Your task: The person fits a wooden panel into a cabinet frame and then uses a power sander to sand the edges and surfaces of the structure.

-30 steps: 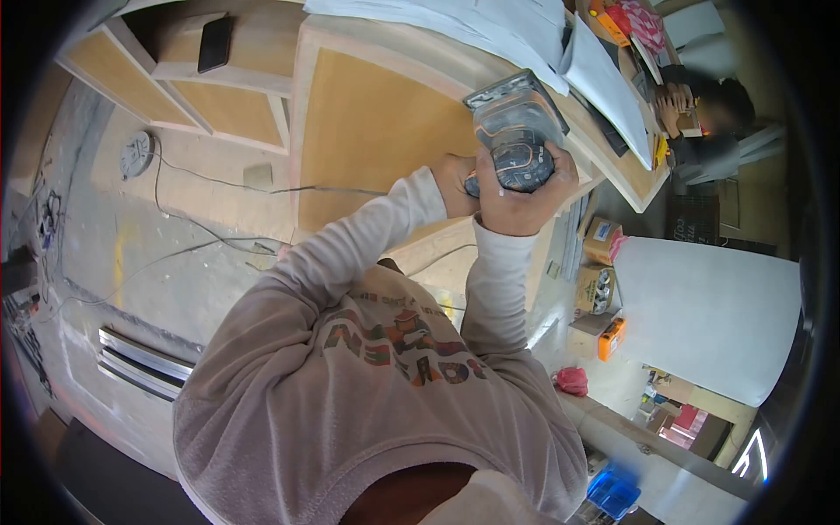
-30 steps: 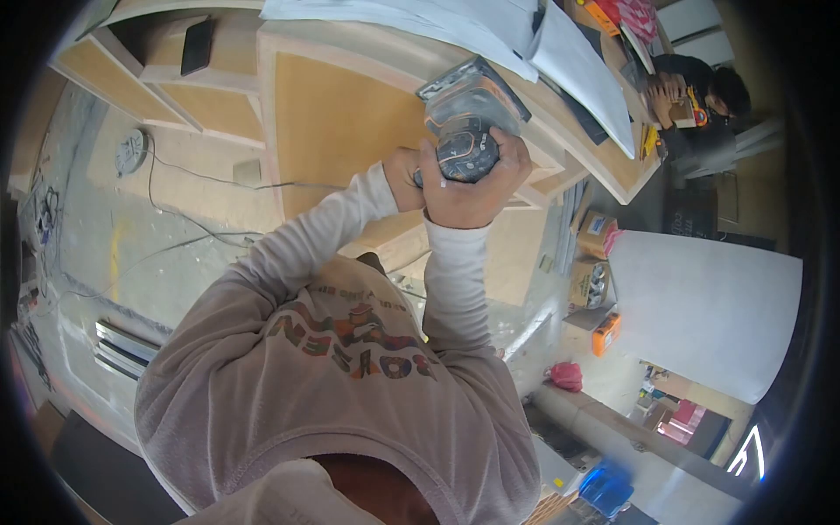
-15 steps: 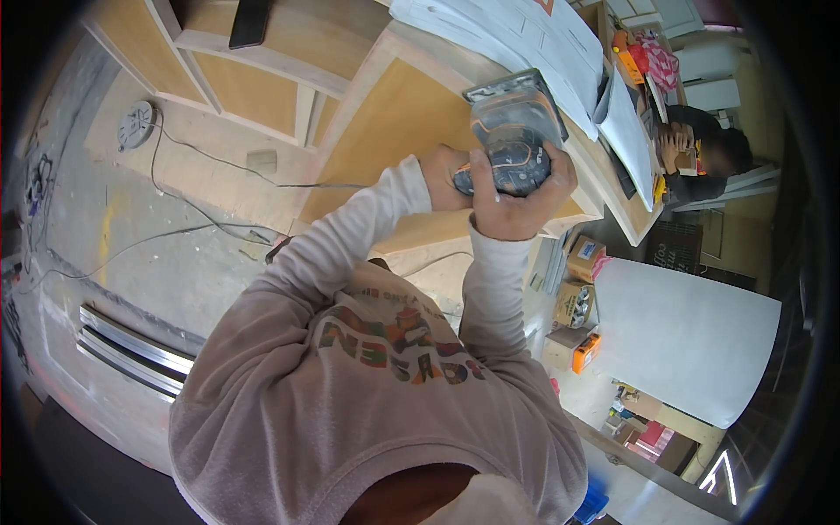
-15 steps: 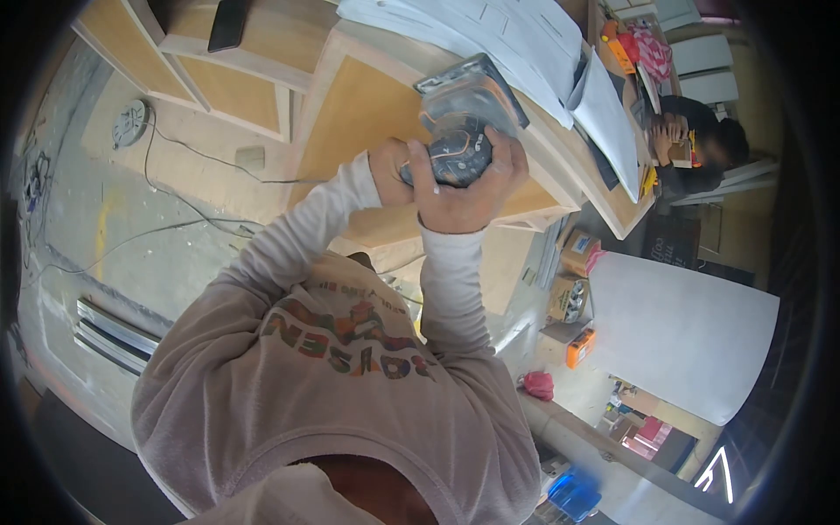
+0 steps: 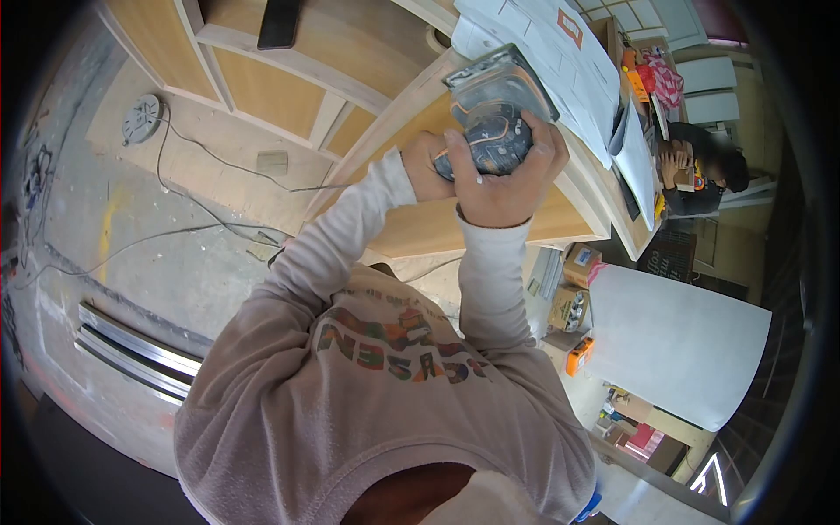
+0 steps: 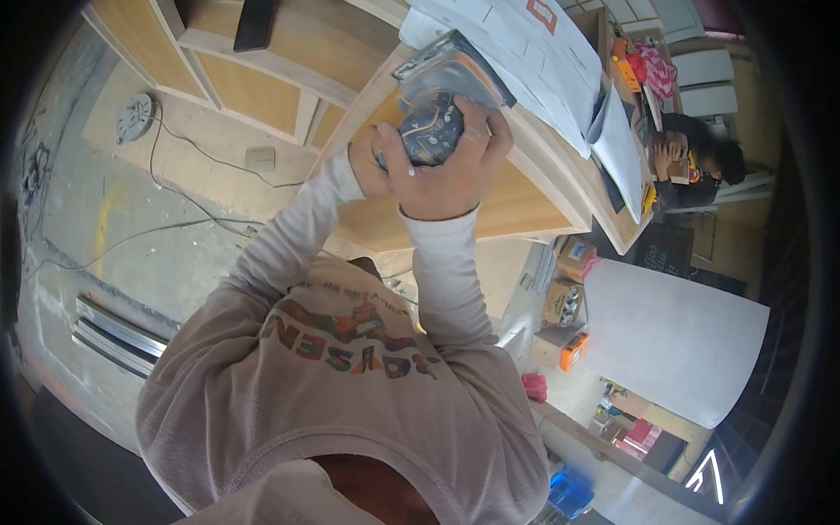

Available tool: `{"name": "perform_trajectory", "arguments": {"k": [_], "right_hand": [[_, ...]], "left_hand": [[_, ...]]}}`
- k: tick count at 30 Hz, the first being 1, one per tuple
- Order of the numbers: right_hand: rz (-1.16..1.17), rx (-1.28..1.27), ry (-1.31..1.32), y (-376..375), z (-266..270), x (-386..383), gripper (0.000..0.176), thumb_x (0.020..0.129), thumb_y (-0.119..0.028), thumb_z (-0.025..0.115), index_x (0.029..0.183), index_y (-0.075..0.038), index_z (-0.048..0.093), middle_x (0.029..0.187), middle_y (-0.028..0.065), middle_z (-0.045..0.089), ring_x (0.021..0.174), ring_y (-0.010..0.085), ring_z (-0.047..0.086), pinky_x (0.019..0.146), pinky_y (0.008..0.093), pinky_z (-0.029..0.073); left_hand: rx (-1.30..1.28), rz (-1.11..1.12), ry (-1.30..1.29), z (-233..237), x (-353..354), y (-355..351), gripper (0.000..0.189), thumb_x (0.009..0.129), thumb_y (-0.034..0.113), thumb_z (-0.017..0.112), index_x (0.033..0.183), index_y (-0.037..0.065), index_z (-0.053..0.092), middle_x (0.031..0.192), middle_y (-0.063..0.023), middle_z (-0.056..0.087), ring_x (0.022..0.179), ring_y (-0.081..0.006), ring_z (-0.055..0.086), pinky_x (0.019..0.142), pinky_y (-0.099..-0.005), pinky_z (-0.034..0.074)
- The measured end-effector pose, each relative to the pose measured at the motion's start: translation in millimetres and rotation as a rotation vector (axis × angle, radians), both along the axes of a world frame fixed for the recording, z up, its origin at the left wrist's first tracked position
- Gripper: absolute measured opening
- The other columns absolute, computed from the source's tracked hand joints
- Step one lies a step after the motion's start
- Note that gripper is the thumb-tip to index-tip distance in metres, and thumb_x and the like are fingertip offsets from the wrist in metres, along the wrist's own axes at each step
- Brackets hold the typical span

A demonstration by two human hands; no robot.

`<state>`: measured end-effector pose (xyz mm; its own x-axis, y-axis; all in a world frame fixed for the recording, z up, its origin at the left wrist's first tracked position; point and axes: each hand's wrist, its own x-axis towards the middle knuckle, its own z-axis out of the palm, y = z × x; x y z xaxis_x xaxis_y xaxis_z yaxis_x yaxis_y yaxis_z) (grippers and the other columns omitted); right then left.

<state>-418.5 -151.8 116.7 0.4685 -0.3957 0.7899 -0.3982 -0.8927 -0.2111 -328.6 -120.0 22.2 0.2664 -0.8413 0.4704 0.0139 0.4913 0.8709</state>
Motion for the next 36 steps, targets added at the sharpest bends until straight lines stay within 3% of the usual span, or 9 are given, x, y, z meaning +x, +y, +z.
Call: {"name": "perform_trajectory", "arguments": {"k": [6,12,14,18,21,27,30,32,36], "right_hand": [[0.001,0.104,0.038,9,1,10,0.067,0.061,-0.024,0.082,0.112,0.002,0.045,0.109,0.0193,0.045,0.102,0.0337,0.043,0.087,0.0421,0.038],[-0.077,0.098,0.011,6,-2,2,0.072,0.061,-0.025,0.082,0.116,-0.001,0.041,0.111,0.0220,0.040,0.102,0.0352,0.043,0.085,0.0418,0.041],[-0.051,0.019,0.093,5,4,10,0.074,0.061,-0.023,0.082,0.117,-0.001,0.040,0.112,0.0220,0.038,0.103,0.0352,0.042,0.086,0.0419,0.040],[-0.013,0.117,0.043,15,6,22,0.072,0.060,-0.022,0.083,0.115,0.002,0.042,0.108,0.0183,0.043,0.105,0.0331,0.041,0.089,0.0411,0.036],[-0.042,0.136,0.133,20,6,10,0.074,0.061,-0.019,0.082,0.119,-0.001,0.039,0.114,0.0228,0.036,0.104,0.0360,0.042,0.087,0.0415,0.039],[-0.078,0.071,0.130,13,11,10,0.073,0.061,-0.021,0.082,0.118,0.001,0.042,0.114,0.0237,0.039,0.106,0.0359,0.041,0.089,0.0421,0.038],[-0.067,0.025,0.148,15,7,22,0.071,0.061,-0.026,0.082,0.116,-0.002,0.045,0.114,0.0191,0.038,0.103,0.0348,0.044,0.086,0.0431,0.040],[-0.093,0.093,0.110,21,0,27,0.072,0.060,-0.028,0.082,0.116,-0.004,0.045,0.115,0.0193,0.038,0.103,0.0351,0.045,0.084,0.0433,0.042],[-0.048,0.198,0.050,21,-8,16,0.075,0.055,-0.029,0.084,0.116,-0.008,0.046,0.114,0.0199,0.037,0.101,0.0360,0.046,0.079,0.0426,0.045]], "left_hand": [[0.065,-0.056,0.117,-2,9,7,0.020,0.072,0.015,0.072,0.088,0.006,0.065,0.080,-0.0073,0.067,0.076,-0.0127,0.064,0.068,-0.0286,0.050],[0.098,-0.153,-0.036,-2,10,2,0.023,0.072,0.015,0.073,0.092,0.006,0.065,0.081,-0.0064,0.067,0.076,-0.0129,0.063,0.068,-0.0280,0.050],[0.071,-0.200,0.081,7,19,4,0.026,0.071,0.014,0.074,0.094,0.006,0.065,0.084,-0.0068,0.067,0.078,-0.0131,0.063,0.069,-0.0290,0.050],[0.044,-0.171,0.090,-8,20,2,0.028,0.070,0.013,0.074,0.095,0.005,0.064,0.087,-0.0075,0.067,0.079,-0.0131,0.063,0.070,-0.0293,0.050],[0.065,-0.109,0.152,-10,8,6,0.028,0.069,0.012,0.074,0.094,0.004,0.064,0.088,-0.0076,0.067,0.080,-0.0139,0.063,0.070,-0.0291,0.050],[0.031,-0.168,-0.079,-3,11,5,0.017,0.078,0.012,0.064,0.092,0.004,0.062,0.092,-0.0077,0.066,0.084,-0.0143,0.062,0.067,-0.0277,0.049],[-0.040,-0.072,0.011,-26,13,-1,0.037,0.074,0.011,0.067,0.109,0.006,0.059,0.107,-0.0117,0.062,0.094,-0.0191,0.061,0.080,-0.0314,0.049],[-0.006,-0.449,0.415,-16,26,4,0.039,0.081,0.012,0.059,0.119,0.006,0.052,0.117,-0.0108,0.057,0.105,-0.0204,0.057,0.087,-0.0325,0.046],[0.057,-0.268,0.027,-32,16,0,0.039,0.085,0.012,0.052,0.124,0.004,0.048,0.122,-0.0103,0.053,0.111,-0.0181,0.052,0.092,-0.0337,0.043]]}}
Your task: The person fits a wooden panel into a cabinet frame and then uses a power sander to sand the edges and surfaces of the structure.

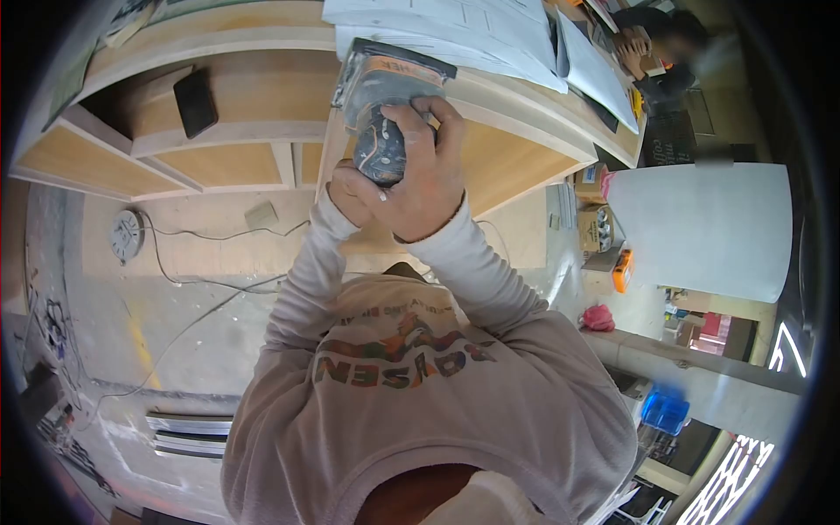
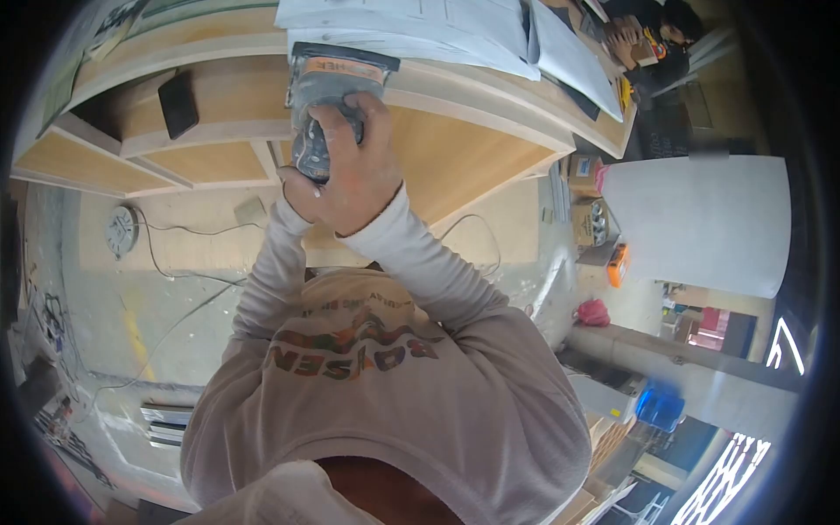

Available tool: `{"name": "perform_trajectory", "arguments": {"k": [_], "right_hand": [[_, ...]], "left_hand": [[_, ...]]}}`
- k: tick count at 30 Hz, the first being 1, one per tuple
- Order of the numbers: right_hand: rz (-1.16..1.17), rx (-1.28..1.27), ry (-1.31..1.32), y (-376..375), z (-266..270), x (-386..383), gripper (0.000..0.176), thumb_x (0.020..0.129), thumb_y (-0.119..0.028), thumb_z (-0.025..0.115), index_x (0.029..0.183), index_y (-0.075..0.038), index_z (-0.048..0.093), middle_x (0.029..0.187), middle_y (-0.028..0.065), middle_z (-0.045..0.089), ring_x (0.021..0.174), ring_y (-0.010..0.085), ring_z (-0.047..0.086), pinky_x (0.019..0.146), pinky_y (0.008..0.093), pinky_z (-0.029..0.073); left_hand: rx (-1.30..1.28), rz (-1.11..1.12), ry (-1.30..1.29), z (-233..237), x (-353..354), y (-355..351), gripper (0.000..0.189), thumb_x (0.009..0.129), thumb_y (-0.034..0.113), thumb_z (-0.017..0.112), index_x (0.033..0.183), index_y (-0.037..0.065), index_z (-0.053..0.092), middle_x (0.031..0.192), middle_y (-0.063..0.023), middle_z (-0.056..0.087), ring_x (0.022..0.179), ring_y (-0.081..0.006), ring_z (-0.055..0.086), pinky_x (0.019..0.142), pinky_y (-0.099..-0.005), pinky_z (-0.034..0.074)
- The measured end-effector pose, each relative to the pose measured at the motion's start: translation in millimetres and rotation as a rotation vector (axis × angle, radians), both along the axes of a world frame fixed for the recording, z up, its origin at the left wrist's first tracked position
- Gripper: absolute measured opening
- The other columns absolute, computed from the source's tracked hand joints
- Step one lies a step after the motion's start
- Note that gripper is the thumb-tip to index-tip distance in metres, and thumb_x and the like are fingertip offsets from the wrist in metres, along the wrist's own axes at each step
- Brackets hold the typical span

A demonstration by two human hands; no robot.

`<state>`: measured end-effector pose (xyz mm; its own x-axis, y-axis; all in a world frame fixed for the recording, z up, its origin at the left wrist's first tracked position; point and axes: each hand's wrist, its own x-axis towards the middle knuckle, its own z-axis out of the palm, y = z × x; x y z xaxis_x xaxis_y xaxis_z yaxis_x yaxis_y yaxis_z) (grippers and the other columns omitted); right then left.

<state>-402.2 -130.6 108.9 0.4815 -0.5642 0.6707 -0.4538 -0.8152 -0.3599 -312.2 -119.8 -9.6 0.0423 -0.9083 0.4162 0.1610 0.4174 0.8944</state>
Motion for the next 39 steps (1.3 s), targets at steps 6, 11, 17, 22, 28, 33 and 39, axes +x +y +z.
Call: {"name": "perform_trajectory", "arguments": {"k": [6,11,17,22,28,33,39], "right_hand": [[-0.035,0.052,-0.084,-9,2,-45,0.074,0.055,-0.023,0.084,0.116,-0.006,0.046,0.113,0.0217,0.040,0.102,0.0375,0.045,0.082,0.0442,0.044],[-0.043,0.059,-0.111,-24,0,-96,0.075,0.057,-0.022,0.084,0.118,-0.005,0.043,0.114,0.0225,0.042,0.108,0.0369,0.042,0.088,0.0439,0.039],[-0.106,-0.009,-0.124,-40,-2,-153,0.075,0.057,-0.019,0.083,0.118,-0.005,0.043,0.111,0.0211,0.044,0.105,0.0365,0.042,0.085,0.0447,0.041],[-0.092,-0.006,-0.179,-55,-8,-193,0.072,0.061,-0.019,0.082,0.119,-0.002,0.042,0.113,0.0176,0.045,0.105,0.0329,0.044,0.089,0.0418,0.037],[-0.092,-0.093,-0.288,-66,-23,-194,0.068,0.064,-0.023,0.081,0.117,0.000,0.045,0.113,0.0178,0.045,0.105,0.0346,0.044,0.090,0.0457,0.038],[-0.063,-0.111,-0.243,-57,-12,-146,0.067,0.062,-0.023,0.081,0.115,0.000,0.047,0.112,0.0186,0.047,0.104,0.0359,0.046,0.088,0.0475,0.038],[0.155,-0.088,-0.249,-39,-3,-95,0.058,0.061,-0.015,0.079,0.108,0.000,0.049,0.108,0.0179,0.049,0.105,0.0361,0.046,0.090,0.0466,0.038]], "left_hand": [[0.094,0.012,-0.039,3,-34,-5,0.033,0.075,0.016,0.066,0.107,0.008,0.061,0.102,-0.0110,0.063,0.094,-0.0185,0.062,0.080,-0.0307,0.049],[0.018,-0.012,-0.228,19,-74,-19,0.031,0.067,0.013,0.073,0.095,0.006,0.062,0.094,-0.0079,0.065,0.082,-0.0168,0.063,0.068,-0.0303,0.049],[-0.049,0.028,-0.154,51,-126,-33,0.034,0.067,0.013,0.073,0.097,0.004,0.061,0.095,-0.0091,0.064,0.088,-0.0179,0.062,0.070,-0.0309,0.049],[-0.213,0.286,-0.333,70,-152,-38,0.038,0.066,0.017,0.073,0.100,0.004,0.062,0.104,-0.0129,0.061,0.093,-0.0288,0.059,0.078,-0.0377,0.048],[-0.582,0.474,-0.387,37,-171,-64,0.033,0.067,0.019,0.069,0.096,0.006,0.059,0.101,-0.0157,0.060,0.093,-0.0270,0.059,0.074,-0.0368,0.048],[0.230,0.047,-0.462,42,-120,-34,0.036,0.060,0.020,0.075,0.089,0.006,0.060,0.088,-0.0173,0.064,0.082,-0.0282,0.063,0.068,-0.0373,0.049],[-0.102,0.528,-0.423,54,-86,17,0.034,0.063,0.019,0.074,0.089,0.004,0.060,0.081,-0.0170,0.065,0.074,-0.0254,0.064,0.064,-0.0366,0.049]]}}
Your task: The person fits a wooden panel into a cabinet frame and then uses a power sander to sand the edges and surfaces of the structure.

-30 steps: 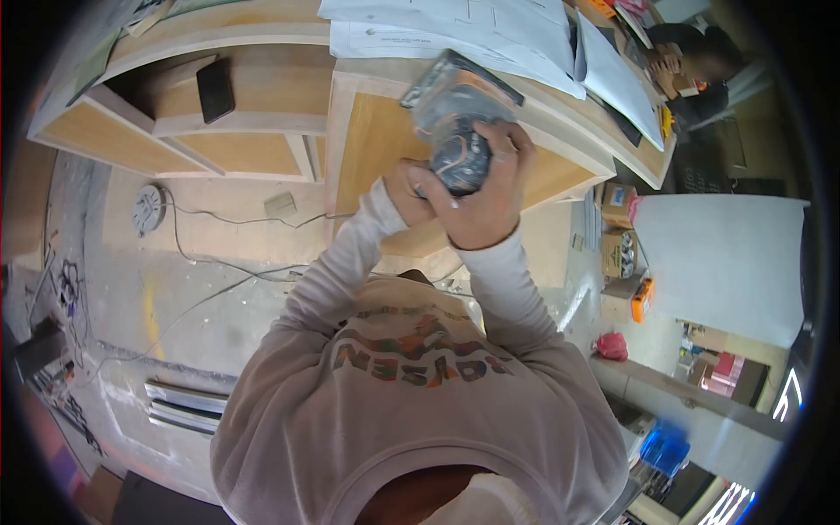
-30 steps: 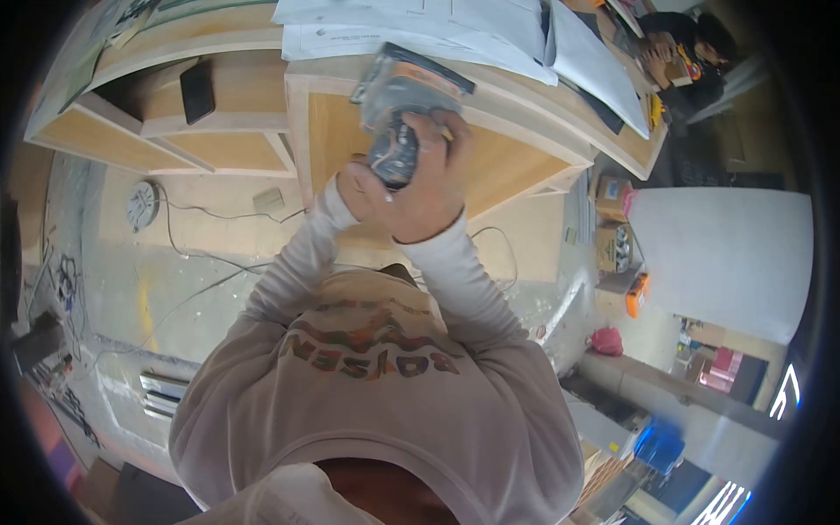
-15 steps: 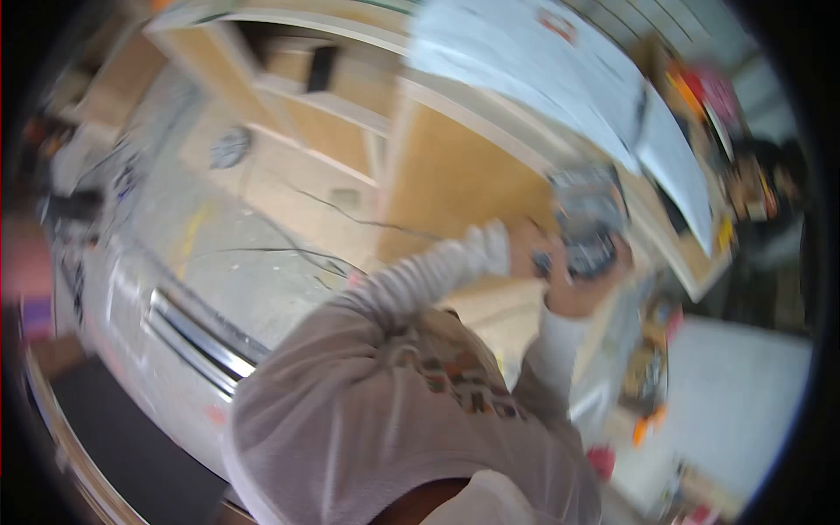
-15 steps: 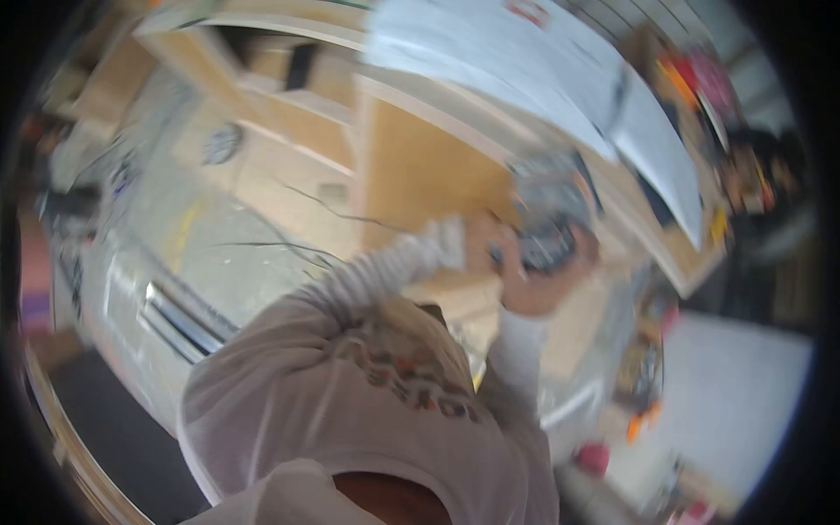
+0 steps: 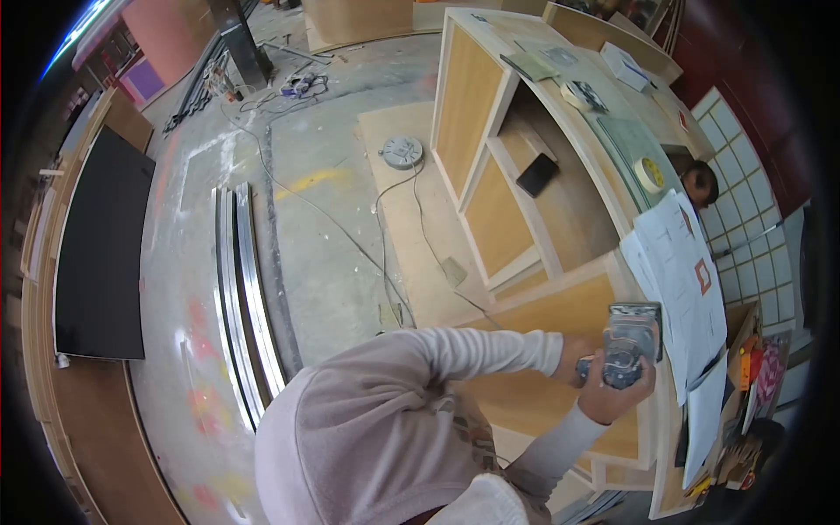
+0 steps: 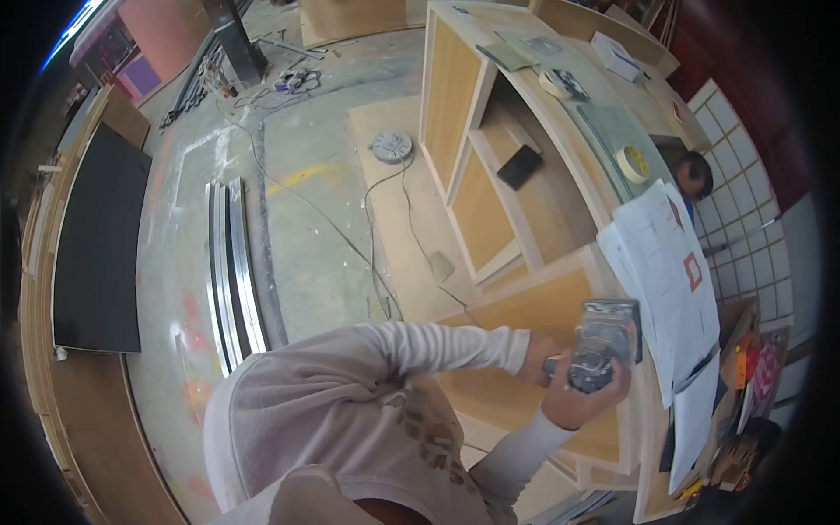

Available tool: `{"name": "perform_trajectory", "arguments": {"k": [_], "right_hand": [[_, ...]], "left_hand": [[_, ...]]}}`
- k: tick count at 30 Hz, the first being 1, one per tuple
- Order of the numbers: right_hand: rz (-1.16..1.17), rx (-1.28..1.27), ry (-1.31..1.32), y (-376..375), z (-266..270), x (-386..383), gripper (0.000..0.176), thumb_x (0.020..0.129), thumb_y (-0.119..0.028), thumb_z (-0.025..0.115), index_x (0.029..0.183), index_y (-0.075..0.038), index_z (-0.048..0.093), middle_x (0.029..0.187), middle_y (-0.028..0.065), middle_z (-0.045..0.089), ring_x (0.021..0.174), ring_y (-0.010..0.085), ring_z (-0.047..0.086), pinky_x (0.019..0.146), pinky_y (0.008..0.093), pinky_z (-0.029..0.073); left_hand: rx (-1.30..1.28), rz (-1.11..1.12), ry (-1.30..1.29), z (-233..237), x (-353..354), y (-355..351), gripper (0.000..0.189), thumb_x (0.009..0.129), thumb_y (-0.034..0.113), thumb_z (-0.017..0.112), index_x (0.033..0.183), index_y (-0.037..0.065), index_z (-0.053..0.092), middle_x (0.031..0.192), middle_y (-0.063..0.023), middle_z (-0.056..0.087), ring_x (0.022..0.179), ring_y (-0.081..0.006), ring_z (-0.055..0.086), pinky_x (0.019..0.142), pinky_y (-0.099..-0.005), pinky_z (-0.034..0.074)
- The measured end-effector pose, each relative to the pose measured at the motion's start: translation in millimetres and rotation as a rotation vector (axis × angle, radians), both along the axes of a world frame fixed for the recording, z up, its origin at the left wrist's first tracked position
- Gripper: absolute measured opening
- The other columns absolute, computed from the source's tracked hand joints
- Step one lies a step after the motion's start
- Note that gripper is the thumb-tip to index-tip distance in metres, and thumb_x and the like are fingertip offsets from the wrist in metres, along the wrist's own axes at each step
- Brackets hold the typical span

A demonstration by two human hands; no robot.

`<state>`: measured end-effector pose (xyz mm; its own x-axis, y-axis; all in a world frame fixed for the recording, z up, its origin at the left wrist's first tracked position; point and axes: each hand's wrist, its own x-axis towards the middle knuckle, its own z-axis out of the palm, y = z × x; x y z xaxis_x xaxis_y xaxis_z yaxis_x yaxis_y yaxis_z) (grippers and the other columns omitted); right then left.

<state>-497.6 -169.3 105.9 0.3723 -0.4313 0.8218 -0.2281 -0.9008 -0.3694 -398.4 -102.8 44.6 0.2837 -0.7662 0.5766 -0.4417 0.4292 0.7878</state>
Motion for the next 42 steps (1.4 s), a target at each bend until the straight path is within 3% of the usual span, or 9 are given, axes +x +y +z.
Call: {"name": "perform_trajectory", "arguments": {"k": [3,12,13,18,21,24,27,31,42], "right_hand": [[0.184,-0.053,0.098,43,12,21,0.055,0.057,-0.007,0.074,0.106,-0.004,0.049,0.112,0.0189,0.048,0.105,0.0371,0.048,0.090,0.0474,0.039],[0.793,0.328,0.349,124,-43,88,0.056,0.060,-0.007,0.075,0.109,-0.001,0.049,0.113,0.0214,0.049,0.104,0.0392,0.049,0.088,0.0455,0.042],[0.839,0.339,0.377,128,-49,91,0.058,0.062,-0.008,0.075,0.113,0.000,0.048,0.115,0.0213,0.050,0.104,0.0394,0.050,0.089,0.0447,0.042],[1.016,0.298,0.471,137,-70,92,0.055,0.066,-0.009,0.074,0.113,0.000,0.049,0.117,0.0212,0.050,0.106,0.0380,0.051,0.089,0.0419,0.044],[1.191,0.304,0.587,138,-79,75,0.051,0.068,-0.008,0.072,0.113,0.000,0.050,0.116,0.0206,0.051,0.104,0.0355,0.053,0.087,0.0382,0.046],[1.256,0.314,0.619,139,-102,58,0.054,0.067,-0.011,0.075,0.114,0.000,0.049,0.117,0.0201,0.050,0.103,0.0344,0.054,0.084,0.0373,0.048],[1.332,0.432,0.503,160,-115,44,0.060,0.065,-0.016,0.078,0.115,-0.002,0.048,0.117,0.0189,0.050,0.102,0.0319,0.054,0.076,0.0351,0.050],[1.390,0.504,0.555,178,-121,21,0.058,0.063,-0.021,0.079,0.109,-0.001,0.049,0.110,0.0208,0.051,0.100,0.0359,0.052,0.083,0.0395,0.046],[1.224,0.656,0.618,209,-118,-13,0.060,0.061,-0.019,0.080,0.108,-0.001,0.048,0.104,0.0171,0.055,0.096,0.0304,0.057,0.073,0.0357,0.050]], "left_hand": [[0.247,-0.203,0.163,-14,20,40,0.043,0.066,0.020,0.073,0.105,0.007,0.057,0.097,-0.0144,0.062,0.091,-0.0245,0.060,0.079,-0.0350,0.048],[0.065,0.159,0.209,-87,59,150,0.046,0.071,0.018,0.072,0.111,0.006,0.054,0.114,-0.0160,0.056,0.105,-0.0259,0.053,0.088,-0.0372,0.042],[0.162,0.083,0.330,-93,58,161,0.051,0.072,0.015,0.070,0.118,0.007,0.049,0.122,-0.0132,0.049,0.113,-0.0258,0.046,0.096,-0.0361,0.036],[0.404,0.248,0.223,-130,47,228,0.058,0.068,0.018,0.071,0.120,0.005,0.049,0.114,-0.0150,0.055,0.109,-0.0277,0.051,0.094,-0.0374,0.039],[0.622,0.328,0.022,-175,23,266,0.040,0.071,0.011,0.069,0.109,0.006,0.055,0.105,-0.0125,0.057,0.100,-0.0236,0.054,0.086,-0.0359,0.044],[0.689,0.449,-0.005,-199,-14,281,0.038,0.070,0.009,0.069,0.105,0.006,0.057,0.103,-0.0124,0.058,0.095,-0.0242,0.056,0.082,-0.0361,0.046],[0.581,0.654,0.213,-196,-54,283,0.033,0.069,0.008,0.068,0.101,0.006,0.059,0.096,-0.0119,0.061,0.088,-0.0237,0.058,0.078,-0.0364,0.047],[0.600,0.719,0.249,-177,-93,288,0.033,0.069,0.008,0.068,0.100,0.006,0.059,0.095,-0.0116,0.061,0.088,-0.0236,0.058,0.077,-0.0363,0.047],[0.615,0.584,0.250,-164,-109,306,0.032,0.069,0.008,0.068,0.100,0.006,0.060,0.094,-0.0110,0.061,0.087,-0.0236,0.059,0.077,-0.0361,0.047]]}}
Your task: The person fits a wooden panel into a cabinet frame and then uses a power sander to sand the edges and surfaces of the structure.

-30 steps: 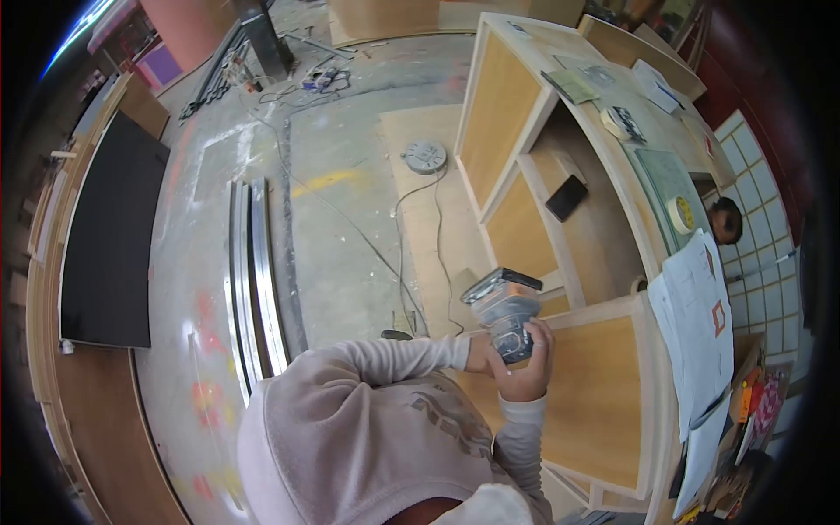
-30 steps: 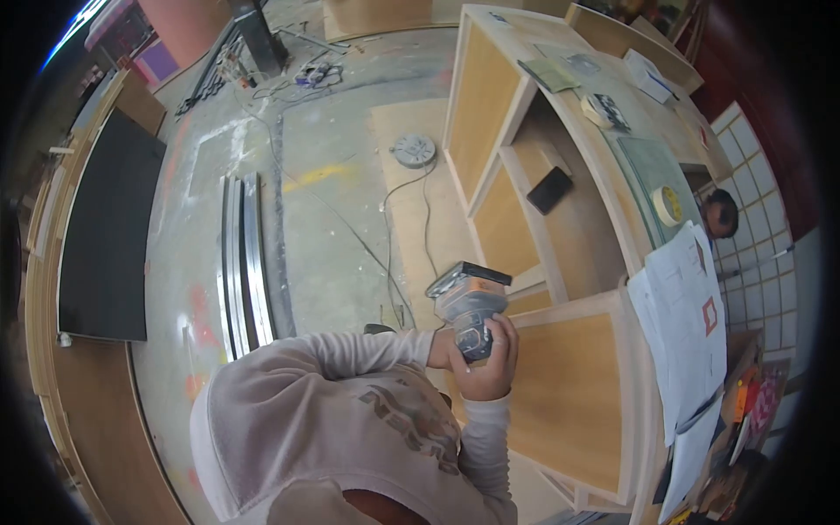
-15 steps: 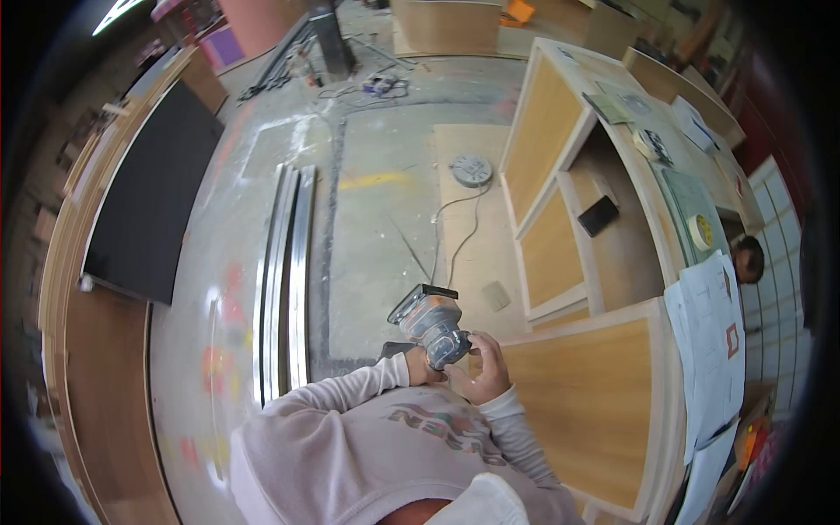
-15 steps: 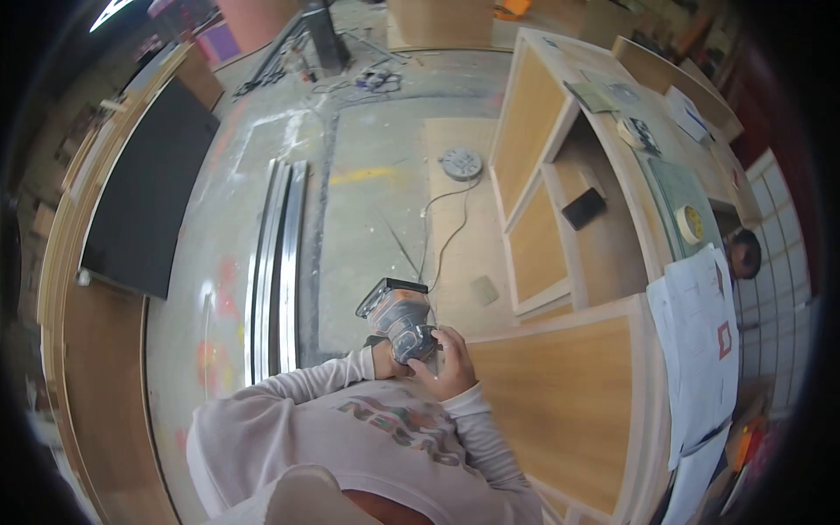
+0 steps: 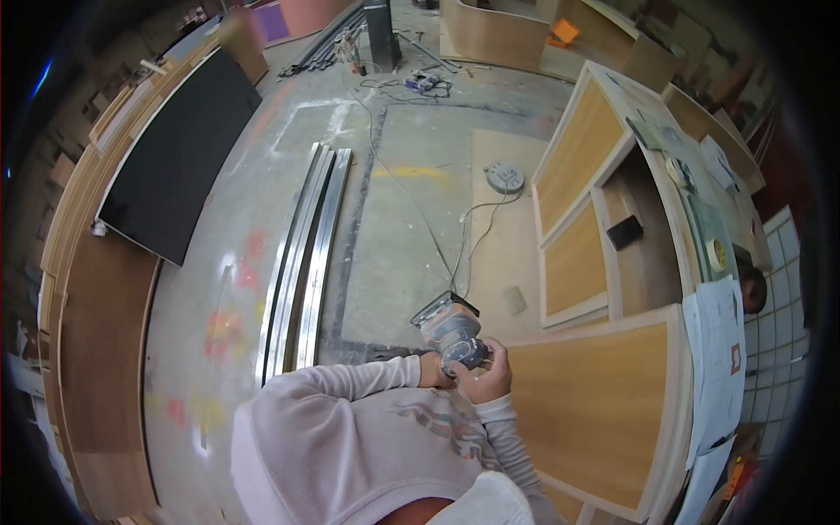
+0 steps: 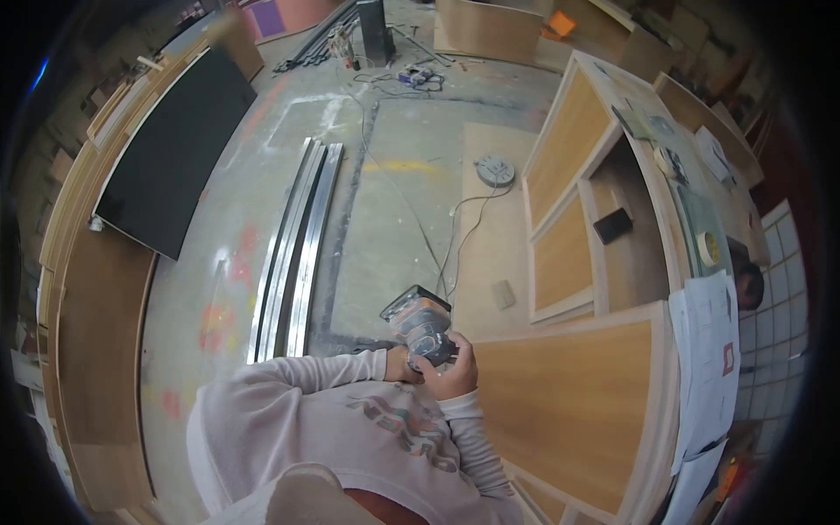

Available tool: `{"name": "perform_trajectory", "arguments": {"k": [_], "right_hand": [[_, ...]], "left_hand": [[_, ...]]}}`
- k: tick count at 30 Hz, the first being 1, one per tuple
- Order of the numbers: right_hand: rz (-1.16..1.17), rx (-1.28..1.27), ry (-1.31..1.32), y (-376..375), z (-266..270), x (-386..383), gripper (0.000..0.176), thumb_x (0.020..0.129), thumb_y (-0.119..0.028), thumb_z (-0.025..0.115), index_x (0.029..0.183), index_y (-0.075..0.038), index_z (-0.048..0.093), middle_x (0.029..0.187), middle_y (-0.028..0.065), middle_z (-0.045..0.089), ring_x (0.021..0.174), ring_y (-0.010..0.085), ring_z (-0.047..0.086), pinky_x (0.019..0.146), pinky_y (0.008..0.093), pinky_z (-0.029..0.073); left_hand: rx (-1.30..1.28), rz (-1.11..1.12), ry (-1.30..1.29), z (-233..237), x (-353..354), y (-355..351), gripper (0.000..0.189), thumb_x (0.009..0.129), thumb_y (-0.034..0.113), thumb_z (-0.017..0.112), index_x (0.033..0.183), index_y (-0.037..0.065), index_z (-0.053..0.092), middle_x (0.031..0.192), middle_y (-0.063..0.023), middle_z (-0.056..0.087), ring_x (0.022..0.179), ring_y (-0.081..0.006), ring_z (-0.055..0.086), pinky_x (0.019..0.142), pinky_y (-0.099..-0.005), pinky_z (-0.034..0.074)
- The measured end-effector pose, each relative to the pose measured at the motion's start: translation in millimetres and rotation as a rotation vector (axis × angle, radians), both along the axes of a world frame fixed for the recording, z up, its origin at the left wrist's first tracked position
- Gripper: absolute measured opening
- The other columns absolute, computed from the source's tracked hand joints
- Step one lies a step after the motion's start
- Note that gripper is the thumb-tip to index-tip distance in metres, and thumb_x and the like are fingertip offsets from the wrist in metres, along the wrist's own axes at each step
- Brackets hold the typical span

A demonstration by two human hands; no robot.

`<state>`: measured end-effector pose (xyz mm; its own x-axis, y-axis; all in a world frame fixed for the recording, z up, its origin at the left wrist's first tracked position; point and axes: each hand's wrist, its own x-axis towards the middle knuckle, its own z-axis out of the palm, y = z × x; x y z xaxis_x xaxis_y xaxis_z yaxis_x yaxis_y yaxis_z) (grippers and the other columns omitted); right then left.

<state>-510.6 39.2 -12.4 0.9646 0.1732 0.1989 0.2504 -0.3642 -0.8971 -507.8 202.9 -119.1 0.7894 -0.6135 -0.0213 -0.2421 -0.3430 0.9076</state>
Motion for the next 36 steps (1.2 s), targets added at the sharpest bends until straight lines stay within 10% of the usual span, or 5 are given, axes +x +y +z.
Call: {"name": "perform_trajectory", "arguments": {"k": [18,23,27,34,36], "right_hand": [[-0.089,-0.242,-0.159,105,4,46,0.052,0.060,-0.019,0.078,0.104,-0.005,0.053,0.110,0.0194,0.052,0.108,0.0374,0.048,0.093,0.0436,0.040],[-0.016,-0.271,-0.026,93,-8,13,0.041,0.068,-0.014,0.070,0.104,-0.007,0.051,0.111,0.0143,0.050,0.103,0.0327,0.052,0.089,0.0385,0.044],[-0.155,-0.542,0.447,65,-24,-44,0.045,0.067,-0.019,0.069,0.107,-0.007,0.053,0.113,0.0147,0.052,0.104,0.0335,0.053,0.087,0.0395,0.045],[-1.325,-0.146,1.037,10,-367,-303,0.048,0.068,-0.032,0.071,0.107,-0.006,0.059,0.105,0.0142,0.062,0.091,0.0273,0.061,0.084,0.0365,0.047],[-0.345,-0.869,1.376,14,-357,-369,0.029,0.086,-0.026,0.049,0.108,-0.016,0.066,0.109,0.0049,0.064,0.105,0.0264,0.058,0.086,0.0386,0.046]], "left_hand": [[-0.217,-0.013,0.101,-8,44,105,0.033,0.068,0.008,0.066,0.100,0.008,0.062,0.088,-0.0094,0.063,0.086,-0.0240,0.059,0.075,-0.0353,0.047],[0.068,-0.224,-0.691,-42,71,121,0.013,0.062,0.001,0.062,0.071,0.010,0.064,0.064,-0.0059,0.057,0.055,-0.0236,0.056,0.048,-0.0380,0.042],[-0.160,0.262,1.129,-54,81,130,0.023,0.068,0.000,0.053,0.054,0.012,0.039,0.047,-0.0011,0.036,0.031,-0.0149,0.030,0.030,-0.0290,0.022],[-0.060,0.139,1.188,-57,73,94,0.020,0.070,0.001,0.052,0.067,0.016,0.040,0.052,0.0007,0.037,0.032,-0.0092,0.024,0.028,-0.0237,0.019],[-0.089,0.091,1.196,-58,70,51,0.020,0.071,0.002,0.053,0.068,0.017,0.040,0.053,0.0008,0.038,0.033,-0.0090,0.025,0.029,-0.0234,0.019]]}}
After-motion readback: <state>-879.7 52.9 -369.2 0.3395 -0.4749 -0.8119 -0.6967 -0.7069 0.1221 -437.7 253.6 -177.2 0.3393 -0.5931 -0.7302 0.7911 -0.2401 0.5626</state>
